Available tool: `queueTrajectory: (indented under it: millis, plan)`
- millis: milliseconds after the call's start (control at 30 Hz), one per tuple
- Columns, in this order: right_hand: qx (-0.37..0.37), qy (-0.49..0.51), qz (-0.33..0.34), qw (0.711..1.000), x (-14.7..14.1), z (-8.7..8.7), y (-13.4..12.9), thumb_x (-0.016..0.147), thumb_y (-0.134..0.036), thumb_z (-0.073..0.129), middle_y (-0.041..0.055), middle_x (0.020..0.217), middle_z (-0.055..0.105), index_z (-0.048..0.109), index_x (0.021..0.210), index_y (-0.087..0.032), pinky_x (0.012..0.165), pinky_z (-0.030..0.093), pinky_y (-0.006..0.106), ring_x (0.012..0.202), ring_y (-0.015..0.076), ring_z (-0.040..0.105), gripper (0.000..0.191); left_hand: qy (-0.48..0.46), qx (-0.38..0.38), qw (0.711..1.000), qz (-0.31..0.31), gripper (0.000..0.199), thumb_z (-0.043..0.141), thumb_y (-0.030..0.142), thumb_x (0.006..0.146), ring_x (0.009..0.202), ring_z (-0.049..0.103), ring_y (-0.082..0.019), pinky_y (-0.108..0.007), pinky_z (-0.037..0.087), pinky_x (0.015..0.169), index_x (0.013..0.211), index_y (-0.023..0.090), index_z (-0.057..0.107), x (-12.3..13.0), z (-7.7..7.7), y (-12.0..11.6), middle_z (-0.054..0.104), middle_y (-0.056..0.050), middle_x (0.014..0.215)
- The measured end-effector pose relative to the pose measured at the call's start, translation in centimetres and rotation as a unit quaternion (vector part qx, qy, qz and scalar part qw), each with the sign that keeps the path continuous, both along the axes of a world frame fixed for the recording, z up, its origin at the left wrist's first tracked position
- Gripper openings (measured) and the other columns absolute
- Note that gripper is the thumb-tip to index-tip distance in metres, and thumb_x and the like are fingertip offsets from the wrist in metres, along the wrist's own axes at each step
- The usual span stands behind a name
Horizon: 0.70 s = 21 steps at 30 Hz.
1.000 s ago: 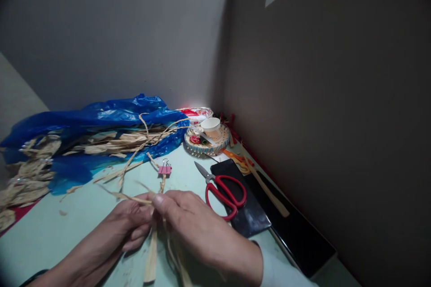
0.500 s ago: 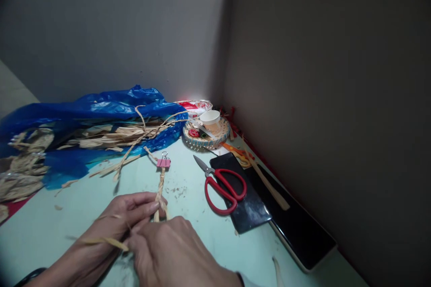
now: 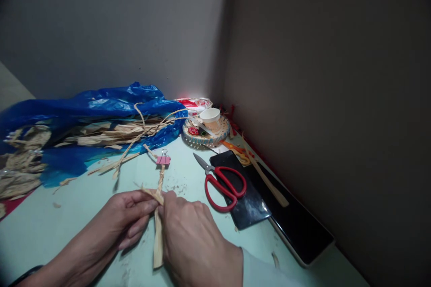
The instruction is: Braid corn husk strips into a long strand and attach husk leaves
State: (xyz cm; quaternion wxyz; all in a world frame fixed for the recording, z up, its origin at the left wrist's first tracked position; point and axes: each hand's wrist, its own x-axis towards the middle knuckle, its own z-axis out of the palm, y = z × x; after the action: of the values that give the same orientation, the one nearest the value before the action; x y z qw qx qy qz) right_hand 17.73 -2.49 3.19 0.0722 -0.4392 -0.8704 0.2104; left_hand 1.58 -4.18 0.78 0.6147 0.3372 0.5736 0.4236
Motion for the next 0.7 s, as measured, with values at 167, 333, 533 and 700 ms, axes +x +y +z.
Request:
queueTrajectory:
  millis: [167, 333, 533, 700]
  plan:
    - [0.151, -0.107, 0.05, 0.981, -0.42, -0.99, -0.36, 0.085, -0.004, 0.042, 0.0059, 0.065, 0.062, 0.047, 0.091, -0.016, 0.051, 0.024, 0.03, 0.055, 0.0195, 0.06, 0.014, 0.024, 0.005, 1.0, -0.013, 0.018, 0.062, 0.033, 0.081, 0.027, 0.024, -0.002, -0.014, 0.019, 0.03, 0.079, 0.014, 0.063, 0.22, -0.01, -0.16, 0.042, 0.009, 0.034]
    - [0.133, -0.135, 0.019, 0.982, -0.56, -0.75, -0.61, 0.083, -0.007, 0.044, 0.0077, 0.064, 0.064, 0.052, 0.089, -0.017, 0.051, 0.015, 0.033, 0.06, 0.0239, 0.063, 0.014, 0.045, 0.018, 0.999, -0.01, 0.025, 0.061, 0.037, 0.083, 0.03, 0.028, -0.004, -0.014, 0.025, 0.031, 0.088, 0.013, 0.066, 0.28, -0.01, -0.33, 0.045, 0.009, 0.036]
    - [0.086, -0.143, 0.068, 0.984, -0.6, -0.27, -0.47, 0.08, -0.007, 0.046, 0.009, 0.071, 0.066, 0.055, 0.098, -0.016, 0.05, 0.012, 0.033, 0.064, 0.0246, 0.064, 0.022, 0.04, 0.017, 0.999, -0.026, 0.036, 0.058, 0.039, 0.086, 0.028, 0.03, -0.005, -0.014, 0.026, 0.032, 0.109, 0.012, 0.064, 0.35, -0.22, -0.23, 0.047, 0.009, 0.035]
    - [0.044, -0.151, 0.081, 0.984, -0.66, -0.33, -0.27, 0.078, -0.01, 0.048, 0.0098, 0.079, 0.068, 0.051, 0.112, -0.014, 0.047, 0.013, 0.033, 0.064, 0.0249, 0.065, 0.034, 0.031, 0.008, 0.999, -0.013, 0.037, 0.058, 0.036, 0.084, 0.028, 0.03, -0.005, -0.014, 0.026, 0.031, 0.108, 0.009, 0.064, 0.31, -0.13, -0.43, 0.048, 0.008, 0.035]
